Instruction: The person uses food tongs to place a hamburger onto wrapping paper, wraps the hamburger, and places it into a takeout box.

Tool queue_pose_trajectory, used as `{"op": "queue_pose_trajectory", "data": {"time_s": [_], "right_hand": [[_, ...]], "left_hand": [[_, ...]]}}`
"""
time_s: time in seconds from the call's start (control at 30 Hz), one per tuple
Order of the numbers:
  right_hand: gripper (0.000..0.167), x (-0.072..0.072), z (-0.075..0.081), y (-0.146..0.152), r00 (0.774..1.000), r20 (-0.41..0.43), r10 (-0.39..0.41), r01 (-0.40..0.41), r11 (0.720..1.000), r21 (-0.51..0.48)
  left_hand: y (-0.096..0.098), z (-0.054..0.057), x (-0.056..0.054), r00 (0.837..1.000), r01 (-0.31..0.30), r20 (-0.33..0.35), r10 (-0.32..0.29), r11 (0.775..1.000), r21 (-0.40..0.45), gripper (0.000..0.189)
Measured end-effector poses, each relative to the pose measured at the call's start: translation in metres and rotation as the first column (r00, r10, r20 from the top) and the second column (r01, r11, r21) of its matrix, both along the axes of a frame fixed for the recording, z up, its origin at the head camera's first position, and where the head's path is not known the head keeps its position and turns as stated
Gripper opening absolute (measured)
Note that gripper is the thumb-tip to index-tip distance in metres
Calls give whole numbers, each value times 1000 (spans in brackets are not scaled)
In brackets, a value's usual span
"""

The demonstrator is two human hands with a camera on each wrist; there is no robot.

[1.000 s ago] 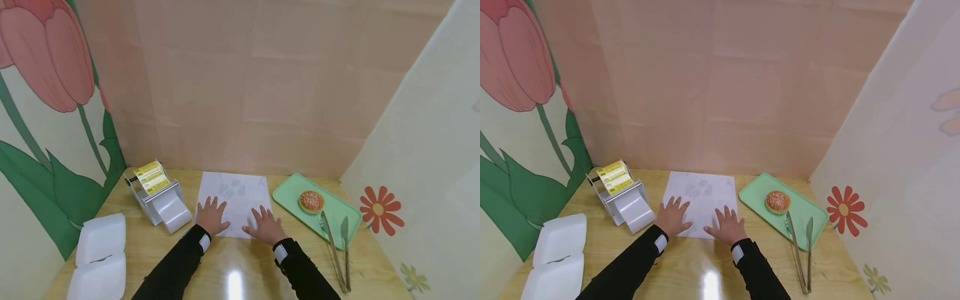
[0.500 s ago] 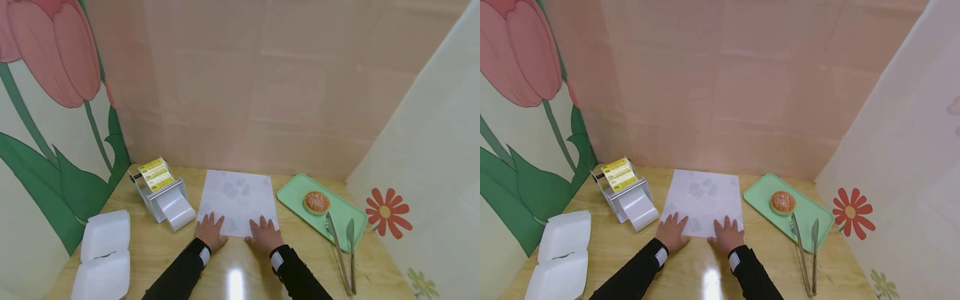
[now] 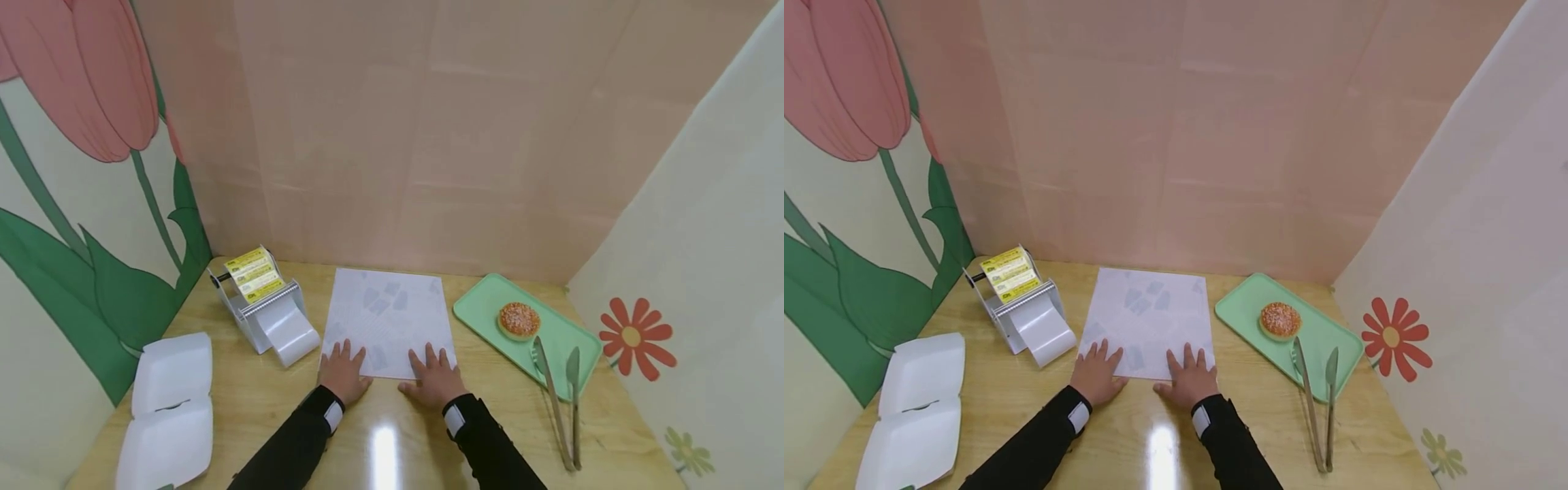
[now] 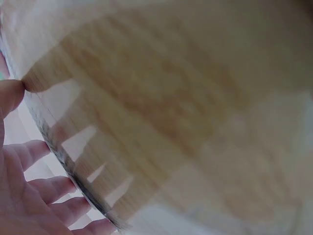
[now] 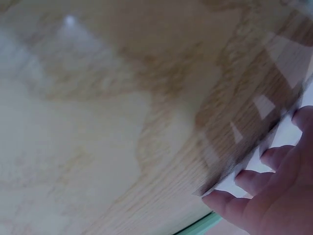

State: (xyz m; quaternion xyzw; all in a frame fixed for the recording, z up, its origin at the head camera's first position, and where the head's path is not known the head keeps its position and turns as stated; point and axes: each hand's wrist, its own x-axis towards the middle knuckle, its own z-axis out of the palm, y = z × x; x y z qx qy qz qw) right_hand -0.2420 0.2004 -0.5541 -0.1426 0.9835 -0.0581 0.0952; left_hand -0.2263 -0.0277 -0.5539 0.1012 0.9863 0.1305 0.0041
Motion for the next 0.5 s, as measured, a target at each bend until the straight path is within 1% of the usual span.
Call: {"op": "queue_pose_trajectory", "data": {"time_s": [0.17,0.23,0.37,0.5], "right_hand": [[78,5,6,1,1000,14,1,-1,1000,-27],[79,7,8,2,1000,23,-2,2,1000,-19],[80,12,12,4,999,39,1,-1,1000,-7],[81,18,12,8,999,42,24,-24,1000,-16]], "left_hand": [[2,-5,1,1000,5,-18,-5,1000,-16,59],[3,-6,2,1000,11,-19,-12,999,-33,59],[5,0,9,1000,19,-6,-19,999,-41,56],[8,8,19,1000,15,27,-14,998,-53,56]]}}
